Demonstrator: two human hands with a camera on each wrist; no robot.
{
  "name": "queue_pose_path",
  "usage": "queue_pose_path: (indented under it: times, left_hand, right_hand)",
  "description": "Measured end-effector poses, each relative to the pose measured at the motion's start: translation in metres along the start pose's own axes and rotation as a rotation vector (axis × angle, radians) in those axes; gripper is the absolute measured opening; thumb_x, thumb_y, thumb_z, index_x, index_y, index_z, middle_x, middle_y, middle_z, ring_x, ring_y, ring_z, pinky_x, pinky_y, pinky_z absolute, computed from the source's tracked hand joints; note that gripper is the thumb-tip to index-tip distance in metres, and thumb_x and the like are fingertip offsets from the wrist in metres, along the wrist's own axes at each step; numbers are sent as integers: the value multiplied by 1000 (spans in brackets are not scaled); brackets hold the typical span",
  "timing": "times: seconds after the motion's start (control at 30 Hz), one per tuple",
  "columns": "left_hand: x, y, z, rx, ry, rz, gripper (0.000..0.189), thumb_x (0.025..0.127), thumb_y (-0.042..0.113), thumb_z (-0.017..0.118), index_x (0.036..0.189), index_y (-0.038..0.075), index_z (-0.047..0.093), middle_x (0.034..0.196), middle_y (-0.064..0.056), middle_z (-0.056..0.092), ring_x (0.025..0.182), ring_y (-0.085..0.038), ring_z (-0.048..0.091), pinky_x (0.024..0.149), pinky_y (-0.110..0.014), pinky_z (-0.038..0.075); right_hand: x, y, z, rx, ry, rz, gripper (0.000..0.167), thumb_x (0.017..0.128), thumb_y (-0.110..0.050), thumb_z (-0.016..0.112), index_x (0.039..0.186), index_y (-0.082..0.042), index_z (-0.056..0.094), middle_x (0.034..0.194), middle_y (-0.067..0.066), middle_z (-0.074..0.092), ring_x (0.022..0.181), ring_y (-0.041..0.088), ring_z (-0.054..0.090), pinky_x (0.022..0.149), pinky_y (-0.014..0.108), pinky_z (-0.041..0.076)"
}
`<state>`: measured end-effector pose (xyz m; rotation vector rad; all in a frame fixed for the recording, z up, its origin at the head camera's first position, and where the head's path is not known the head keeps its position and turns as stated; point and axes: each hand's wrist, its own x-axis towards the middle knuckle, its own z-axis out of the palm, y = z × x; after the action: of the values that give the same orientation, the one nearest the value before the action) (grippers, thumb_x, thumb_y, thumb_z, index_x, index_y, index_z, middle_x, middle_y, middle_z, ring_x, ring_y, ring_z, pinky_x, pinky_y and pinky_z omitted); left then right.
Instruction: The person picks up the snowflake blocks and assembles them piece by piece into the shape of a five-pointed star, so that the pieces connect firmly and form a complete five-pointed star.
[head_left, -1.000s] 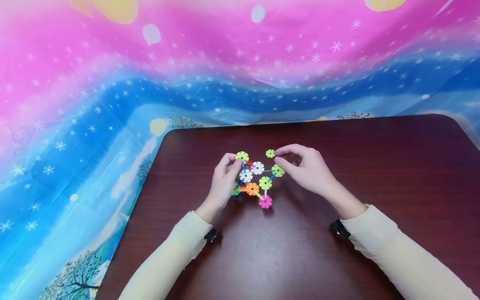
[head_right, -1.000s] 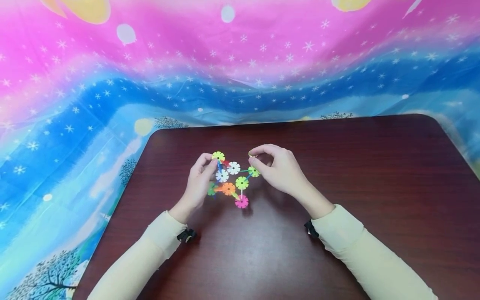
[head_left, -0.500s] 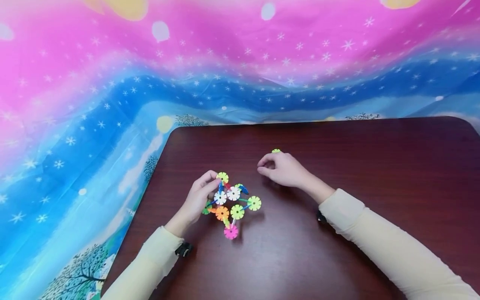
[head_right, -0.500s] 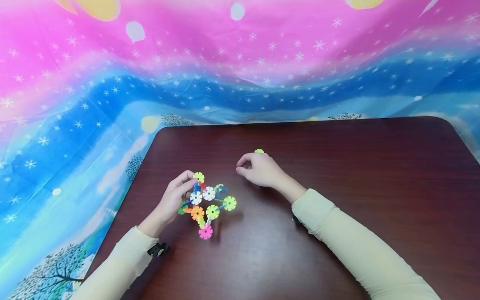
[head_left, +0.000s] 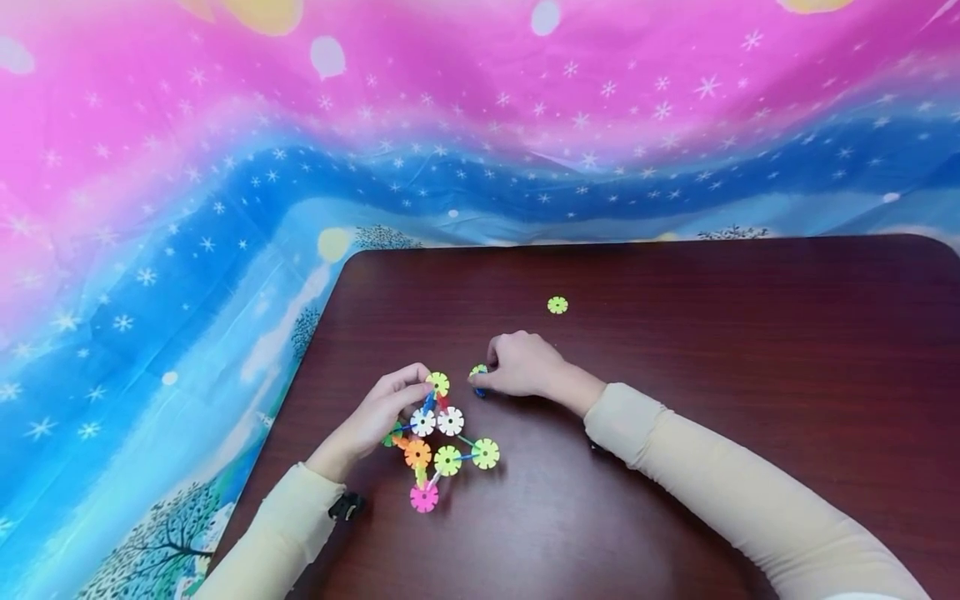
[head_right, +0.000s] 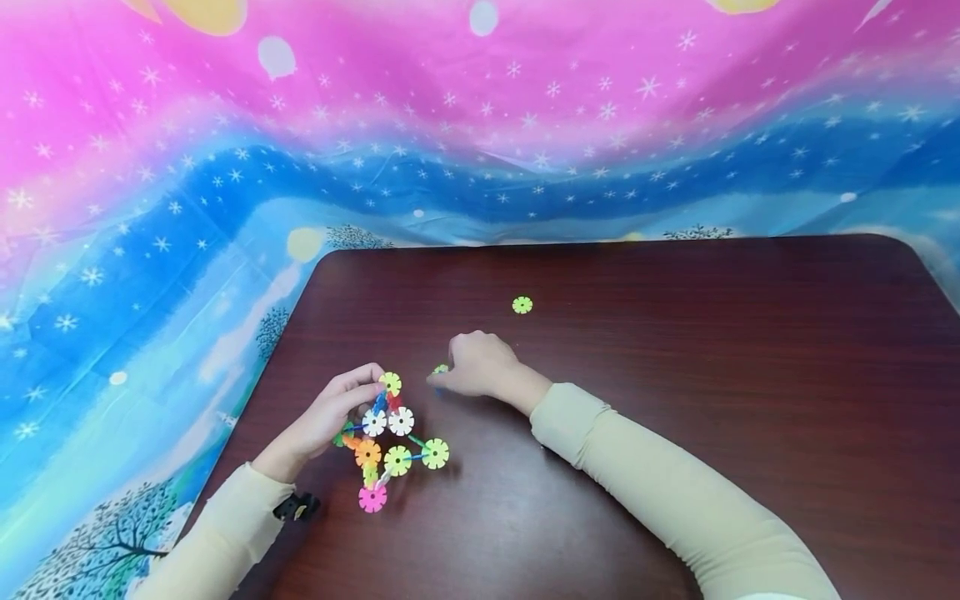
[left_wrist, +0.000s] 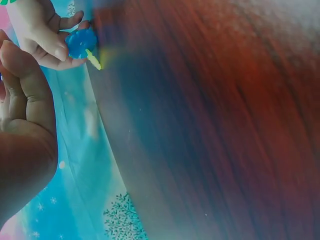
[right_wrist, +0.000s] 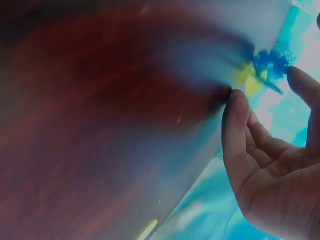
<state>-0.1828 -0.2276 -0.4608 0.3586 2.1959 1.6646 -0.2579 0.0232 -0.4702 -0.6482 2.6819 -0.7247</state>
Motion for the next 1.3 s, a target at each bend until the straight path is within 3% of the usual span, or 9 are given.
queue_pose_path:
  times: [0.2, 0.33, 0.43, 0.7, 0.9, 1.1, 1.23, 1.3]
  left_hand:
    - [1, 0, 1, -21, -10, -3, 22, 108, 23, 52, 96, 6, 53, 67, -14, 29, 56, -18, 32, 55, -27, 30]
    - [3, 2, 3, -27, -5, -3, 20, 108, 22, 53, 98, 6, 54, 70, -21, 28, 57, -21, 32, 56, -27, 30]
    - [6, 4, 7, -35, 5, -20, 18, 108, 23, 53, 102, 6, 55, 71, -20, 30, 59, -22, 33, 56, -26, 31]
    - [21, 11, 19, -50, 34, -51, 23, 106, 29, 58, 112, 7, 56, 73, -6, 41, 62, -18, 41, 58, -26, 36]
    - [35, 19, 30, -107, -25, 5, 35, 97, 18, 73, 124, 3, 57, 81, -8, 69, 69, -16, 63, 62, -27, 53]
    - [53, 28, 42, -118, -32, 85, 37, 90, 8, 79, 121, -2, 61, 79, -7, 67, 69, -18, 61, 61, -29, 51]
    - [67, 34, 55, -142, -27, 115, 31, 92, 7, 77, 114, -1, 58, 70, -3, 57, 62, -18, 51, 56, -28, 44]
    - [75, 37, 62, -177, -16, 123, 31, 93, 6, 76, 115, 0, 56, 69, -2, 57, 62, -17, 52, 56, -27, 45]
  right_hand:
    - [4, -3, 7, -15, 17, -4, 33, 85, -39, 78, 75, -14, 59, 61, -4, 48, 57, 15, 45, 56, 31, 39]
    - [4, 2, 6, 43, 33, -9, 26, 85, -37, 77, 90, -13, 68, 67, -6, 55, 64, 14, 52, 63, 31, 44]
    - [1, 7, 2, 110, 53, -15, 22, 89, -36, 75, 99, -16, 72, 73, -7, 63, 69, 14, 58, 68, 34, 48]
    - [-20, 24, -23, 278, 113, 20, 16, 96, -38, 68, 93, -24, 73, 66, -3, 68, 55, 19, 66, 67, 37, 50]
    - [-40, 39, -46, 349, 255, -8, 15, 96, -34, 71, 96, -21, 78, 80, -6, 71, 69, 16, 64, 72, 38, 50]
    - [-64, 53, -65, 522, 366, -35, 20, 95, -16, 75, 114, -8, 74, 97, 5, 74, 84, 21, 73, 75, 36, 58]
    - [-81, 59, -74, 653, 438, -66, 24, 96, -7, 73, 120, -3, 70, 99, 13, 73, 80, 23, 74, 72, 33, 61]
    - [-89, 60, -78, 710, 467, -72, 24, 96, -8, 74, 120, -3, 70, 98, 15, 73, 79, 21, 75, 74, 33, 62]
